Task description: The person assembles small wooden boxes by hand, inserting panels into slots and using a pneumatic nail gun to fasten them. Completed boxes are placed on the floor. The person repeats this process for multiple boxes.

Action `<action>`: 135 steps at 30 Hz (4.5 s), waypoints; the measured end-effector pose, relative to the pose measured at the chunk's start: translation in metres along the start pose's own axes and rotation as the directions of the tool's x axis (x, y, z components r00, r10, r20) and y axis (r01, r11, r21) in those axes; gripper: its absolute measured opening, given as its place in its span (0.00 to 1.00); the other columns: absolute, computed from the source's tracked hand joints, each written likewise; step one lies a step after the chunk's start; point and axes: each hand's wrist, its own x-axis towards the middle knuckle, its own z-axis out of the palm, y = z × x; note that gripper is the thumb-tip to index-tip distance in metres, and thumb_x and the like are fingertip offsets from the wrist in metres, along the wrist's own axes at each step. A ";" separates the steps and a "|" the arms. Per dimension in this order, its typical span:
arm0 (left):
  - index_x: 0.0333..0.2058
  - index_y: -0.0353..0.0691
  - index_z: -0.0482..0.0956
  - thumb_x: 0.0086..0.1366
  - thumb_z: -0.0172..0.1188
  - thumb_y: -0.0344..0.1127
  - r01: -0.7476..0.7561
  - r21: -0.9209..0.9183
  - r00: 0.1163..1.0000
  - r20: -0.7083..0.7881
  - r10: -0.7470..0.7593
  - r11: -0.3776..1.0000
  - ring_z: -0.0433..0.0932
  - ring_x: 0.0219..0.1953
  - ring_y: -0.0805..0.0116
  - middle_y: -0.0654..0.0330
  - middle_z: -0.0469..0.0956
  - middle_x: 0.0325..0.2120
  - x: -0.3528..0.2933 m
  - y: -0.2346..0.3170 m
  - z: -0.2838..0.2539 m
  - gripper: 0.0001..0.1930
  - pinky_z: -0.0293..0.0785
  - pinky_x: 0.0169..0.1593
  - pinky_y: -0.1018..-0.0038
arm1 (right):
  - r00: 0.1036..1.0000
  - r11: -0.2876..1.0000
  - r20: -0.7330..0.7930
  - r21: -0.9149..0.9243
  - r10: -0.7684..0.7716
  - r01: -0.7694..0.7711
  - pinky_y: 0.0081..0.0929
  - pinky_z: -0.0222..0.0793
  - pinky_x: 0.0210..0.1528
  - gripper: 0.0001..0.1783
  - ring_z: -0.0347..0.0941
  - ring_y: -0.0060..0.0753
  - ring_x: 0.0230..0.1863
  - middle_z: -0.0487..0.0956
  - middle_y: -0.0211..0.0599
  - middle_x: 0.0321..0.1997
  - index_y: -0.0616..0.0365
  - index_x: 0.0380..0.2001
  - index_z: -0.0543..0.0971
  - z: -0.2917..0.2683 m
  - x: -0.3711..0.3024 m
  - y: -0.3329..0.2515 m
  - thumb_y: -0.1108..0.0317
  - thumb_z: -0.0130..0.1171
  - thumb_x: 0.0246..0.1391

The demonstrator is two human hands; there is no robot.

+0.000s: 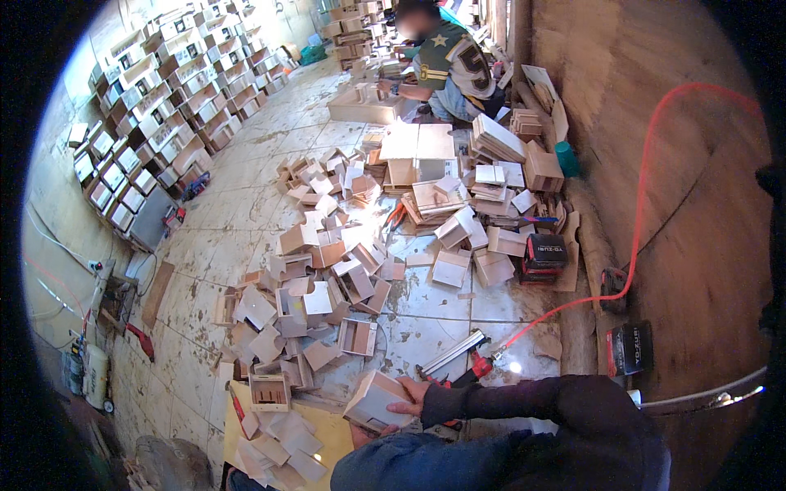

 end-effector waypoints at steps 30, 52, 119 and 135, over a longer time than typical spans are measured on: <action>0.52 0.32 0.62 0.60 0.59 0.30 0.312 0.057 0.787 -0.574 -0.224 0.948 0.77 0.42 0.59 0.48 0.73 0.43 -0.072 -0.058 -0.054 0.24 0.78 0.43 0.67 | 0.718 0.896 -0.546 0.168 0.432 -0.412 0.39 0.71 0.30 0.35 0.73 0.38 0.29 0.70 0.50 0.44 0.55 0.57 0.61 -0.132 0.169 0.252 0.46 0.54 0.51; 0.49 0.32 0.69 0.66 0.51 0.34 -0.417 -0.600 0.344 -0.799 -0.493 0.682 0.80 0.34 0.62 0.51 0.77 0.37 -0.147 -0.046 -0.114 0.16 0.80 0.37 0.67 | 0.946 0.194 0.135 -0.961 -0.295 0.198 0.53 0.61 0.48 0.20 0.73 0.46 0.43 0.77 0.46 0.37 0.57 0.37 0.75 0.023 0.208 0.075 0.52 0.49 0.53; 0.44 0.33 0.70 0.50 0.71 0.36 0.346 -0.392 0.729 -0.459 -0.508 0.852 0.76 0.39 0.70 0.56 0.78 0.36 -0.069 -0.077 -0.069 0.25 0.73 0.44 0.73 | 0.928 0.956 0.366 -0.245 -0.064 0.162 0.31 0.66 0.26 0.19 0.71 0.33 0.20 0.74 0.45 0.19 0.63 0.30 0.74 0.114 0.074 0.022 0.55 0.51 0.59; 0.41 0.32 0.73 0.52 0.68 0.39 0.325 -0.382 0.753 -0.449 -0.481 0.865 0.77 0.38 0.68 0.55 0.78 0.36 -0.071 -0.083 -0.072 0.22 0.73 0.43 0.71 | 0.927 0.957 0.375 -0.274 0.016 0.095 0.30 0.69 0.26 0.21 0.73 0.29 0.22 0.76 0.43 0.21 0.66 0.30 0.76 0.116 0.076 0.024 0.54 0.51 0.59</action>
